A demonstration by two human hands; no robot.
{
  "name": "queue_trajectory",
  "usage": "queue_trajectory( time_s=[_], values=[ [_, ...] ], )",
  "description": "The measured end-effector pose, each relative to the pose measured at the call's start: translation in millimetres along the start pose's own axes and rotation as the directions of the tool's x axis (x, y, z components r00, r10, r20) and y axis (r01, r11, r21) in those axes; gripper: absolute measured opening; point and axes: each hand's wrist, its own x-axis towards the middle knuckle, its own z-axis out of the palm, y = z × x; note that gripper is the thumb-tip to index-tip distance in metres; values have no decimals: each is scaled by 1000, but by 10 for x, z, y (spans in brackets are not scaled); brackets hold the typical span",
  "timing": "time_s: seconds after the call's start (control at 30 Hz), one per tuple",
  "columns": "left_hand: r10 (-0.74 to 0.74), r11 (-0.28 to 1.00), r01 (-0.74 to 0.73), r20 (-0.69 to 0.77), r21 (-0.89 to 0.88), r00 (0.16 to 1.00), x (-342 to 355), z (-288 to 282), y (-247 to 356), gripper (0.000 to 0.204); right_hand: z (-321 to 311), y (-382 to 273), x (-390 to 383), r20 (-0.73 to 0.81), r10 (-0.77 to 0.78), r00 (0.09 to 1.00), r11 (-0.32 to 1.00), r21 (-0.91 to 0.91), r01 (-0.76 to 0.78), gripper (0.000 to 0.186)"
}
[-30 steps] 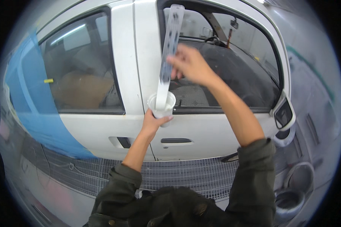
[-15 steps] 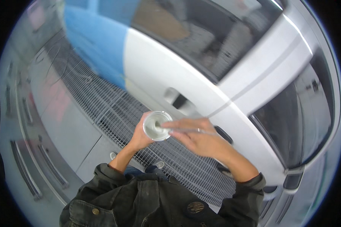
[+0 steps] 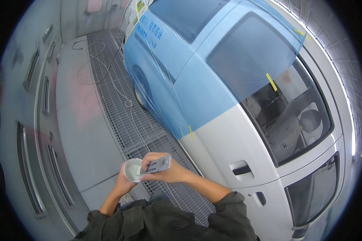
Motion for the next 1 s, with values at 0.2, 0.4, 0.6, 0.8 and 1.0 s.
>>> queue_trajectory(
  time_s=[0.2,0.4,0.6,0.8,1.0],
  values=[
    [34,997,-44,-152,-63,988,727,-1273,-169,77,151,50,1886,77,-191,979,966,-165,201,17],
    [32,999,-27,-356,19,934,1943,-2502,-393,70,141,770,3527,240,-184,953,968,-124,218,16],
    [44,996,-8,-423,86,905,3392,-3743,242,68,-434,955,5582,162,-213,963,970,-78,228,20],
    [69,998,-63,-428,29,901,5053,-4749,445,75,-869,1338,7157,168,-135,977,960,-224,171,19],
    [58,998,-64,-314,-8,948,6756,-5661,249,79,-1447,1756,8754,-59,-152,987,958,-254,133,16]
  ],
)
